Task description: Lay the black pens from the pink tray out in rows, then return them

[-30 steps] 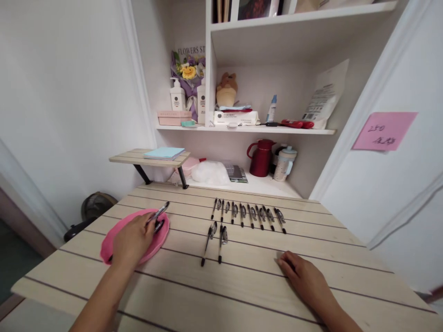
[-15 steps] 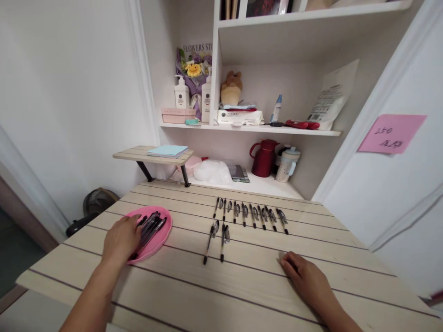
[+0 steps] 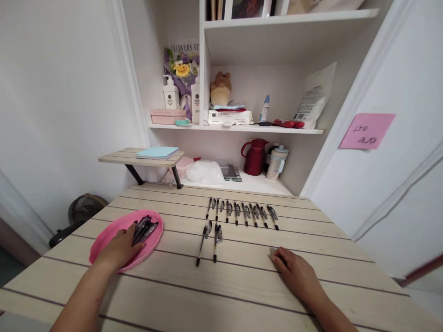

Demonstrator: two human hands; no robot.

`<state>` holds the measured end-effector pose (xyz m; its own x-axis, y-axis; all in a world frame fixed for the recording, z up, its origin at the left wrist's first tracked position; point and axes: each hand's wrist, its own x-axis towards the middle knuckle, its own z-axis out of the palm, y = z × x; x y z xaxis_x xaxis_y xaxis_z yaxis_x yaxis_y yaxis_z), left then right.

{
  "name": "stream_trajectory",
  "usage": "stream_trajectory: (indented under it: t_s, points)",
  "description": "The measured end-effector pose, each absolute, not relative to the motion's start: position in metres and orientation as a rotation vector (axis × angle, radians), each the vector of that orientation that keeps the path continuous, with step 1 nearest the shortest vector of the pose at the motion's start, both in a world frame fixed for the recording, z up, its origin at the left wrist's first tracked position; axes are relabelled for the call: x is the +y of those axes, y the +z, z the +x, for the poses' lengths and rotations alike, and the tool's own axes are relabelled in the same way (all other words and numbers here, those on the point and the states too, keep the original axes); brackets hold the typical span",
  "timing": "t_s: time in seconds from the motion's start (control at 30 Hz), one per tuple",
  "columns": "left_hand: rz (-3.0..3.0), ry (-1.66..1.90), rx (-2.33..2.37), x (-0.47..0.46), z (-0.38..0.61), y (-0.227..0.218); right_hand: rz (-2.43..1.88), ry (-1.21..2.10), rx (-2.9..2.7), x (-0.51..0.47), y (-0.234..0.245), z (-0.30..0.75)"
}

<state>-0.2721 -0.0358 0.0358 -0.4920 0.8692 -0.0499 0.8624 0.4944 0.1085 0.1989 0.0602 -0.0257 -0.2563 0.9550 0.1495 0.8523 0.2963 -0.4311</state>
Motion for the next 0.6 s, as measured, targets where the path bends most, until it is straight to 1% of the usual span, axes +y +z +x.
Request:
stream_trajectory:
  t_s: [0.2, 0.37, 0.47, 0.53, 0.6]
  points:
    - [1.523, 0.034, 2.601, -0.031, -0.275, 0.027, -1.626, 0.388, -2.172, 0.06, -0.024, 0.198]
    - [1.551, 0.135, 2.587, -0.029, -0.268, 0.041, -1.614, 0.405, -2.17, 0.058, -0.024, 0.197]
    - [1.76, 0.42, 2.618, -0.026, -0.237, 0.06, -1.603, 0.463, -2.167, 0.066, -0.023, 0.2]
    - [1.963, 0.712, 2.413, -0.024, -0.2, 0.071, -1.632, 0.495, -2.145, 0.08, -0.019, 0.205]
    - [1.991, 0.935, 2.138, -0.023, -0.154, 0.077, -1.711, 0.436, -2.082, 0.101, -0.014, 0.21]
